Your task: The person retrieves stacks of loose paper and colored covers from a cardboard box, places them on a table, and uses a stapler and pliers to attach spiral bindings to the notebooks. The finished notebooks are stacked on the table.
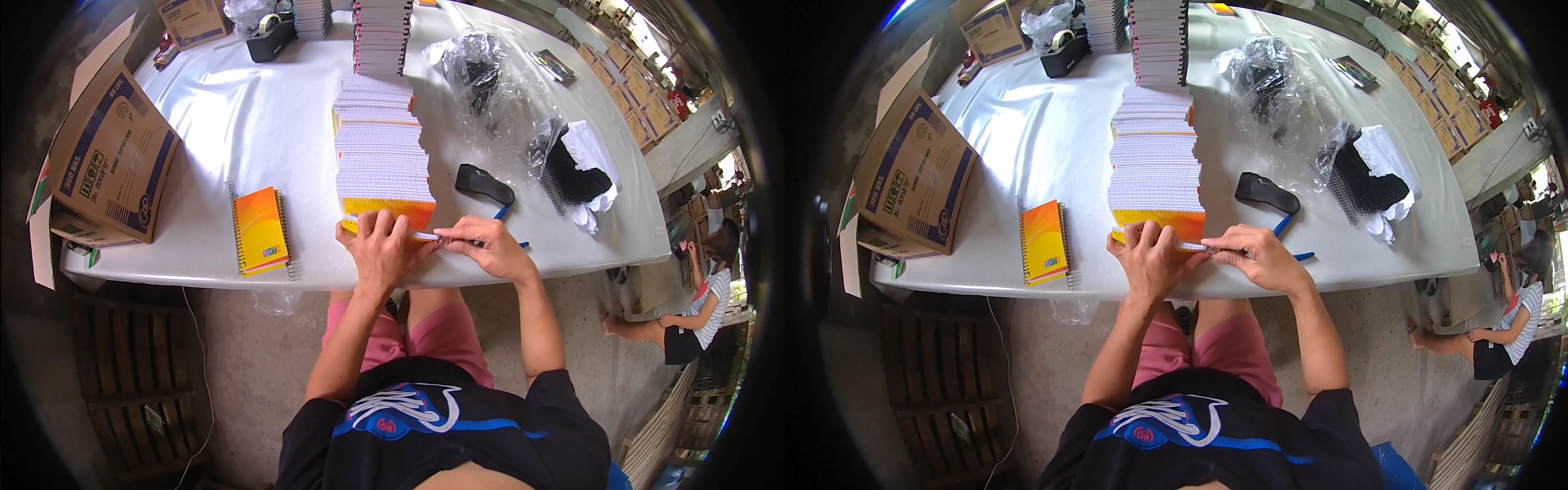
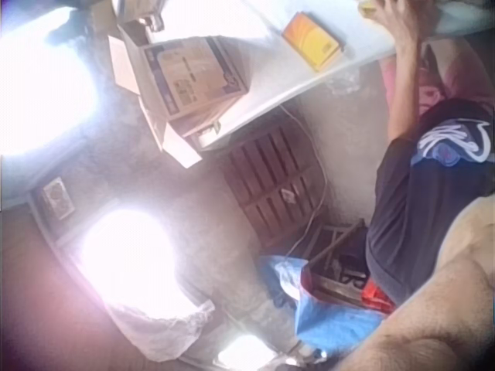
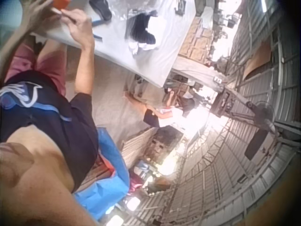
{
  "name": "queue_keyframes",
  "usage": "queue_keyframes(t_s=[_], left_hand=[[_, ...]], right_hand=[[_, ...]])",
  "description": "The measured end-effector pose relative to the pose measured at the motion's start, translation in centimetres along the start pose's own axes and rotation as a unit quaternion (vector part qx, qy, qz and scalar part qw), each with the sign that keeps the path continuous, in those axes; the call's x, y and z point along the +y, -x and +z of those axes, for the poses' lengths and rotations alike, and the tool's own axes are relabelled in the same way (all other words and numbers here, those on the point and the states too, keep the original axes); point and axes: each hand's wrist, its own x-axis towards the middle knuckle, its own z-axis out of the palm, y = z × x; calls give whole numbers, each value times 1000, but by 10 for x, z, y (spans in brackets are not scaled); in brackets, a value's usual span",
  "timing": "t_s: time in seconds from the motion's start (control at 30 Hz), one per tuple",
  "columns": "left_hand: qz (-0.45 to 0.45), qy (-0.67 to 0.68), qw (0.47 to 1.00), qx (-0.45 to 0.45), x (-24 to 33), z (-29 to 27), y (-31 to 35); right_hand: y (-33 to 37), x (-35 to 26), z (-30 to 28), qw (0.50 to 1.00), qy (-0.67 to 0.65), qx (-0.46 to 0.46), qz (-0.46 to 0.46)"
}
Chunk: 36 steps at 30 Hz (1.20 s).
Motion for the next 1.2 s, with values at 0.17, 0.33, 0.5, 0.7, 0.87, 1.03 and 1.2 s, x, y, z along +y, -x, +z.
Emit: queue_keyframes(t_s=[0.17, 0.33, 0.5, 0.7, 0.87, 1.03, 1.2], left_hand=[[13, 23, 1000, 7, -7, 1, 3], [17, 53, 998, 3, -10, -4, 6], [5, 80, 997, -7, -11, -9, 4], [19, 113, 993, -6, -11, -14, -4], [31, 132, 991, -15, -9, -16, -4], [26, 163, 986, -22, -19, -21, -4], [54, 181, 981, -54, -24, -21, -1]], right_hand=[[1, -16, 5, 981, -104, -22, 161], [13, -11, 12, 997, -9, 54, 55], [3, -4, -2, 959, -130, -131, 215], [-11, 71, -45, 943, 307, 109, 66], [7, 126, -46, 948, 232, 190, 104], [8, 30, 2, 815, -527, 240, 22], [8, 20, 19, 958, -280, 48, 35]])
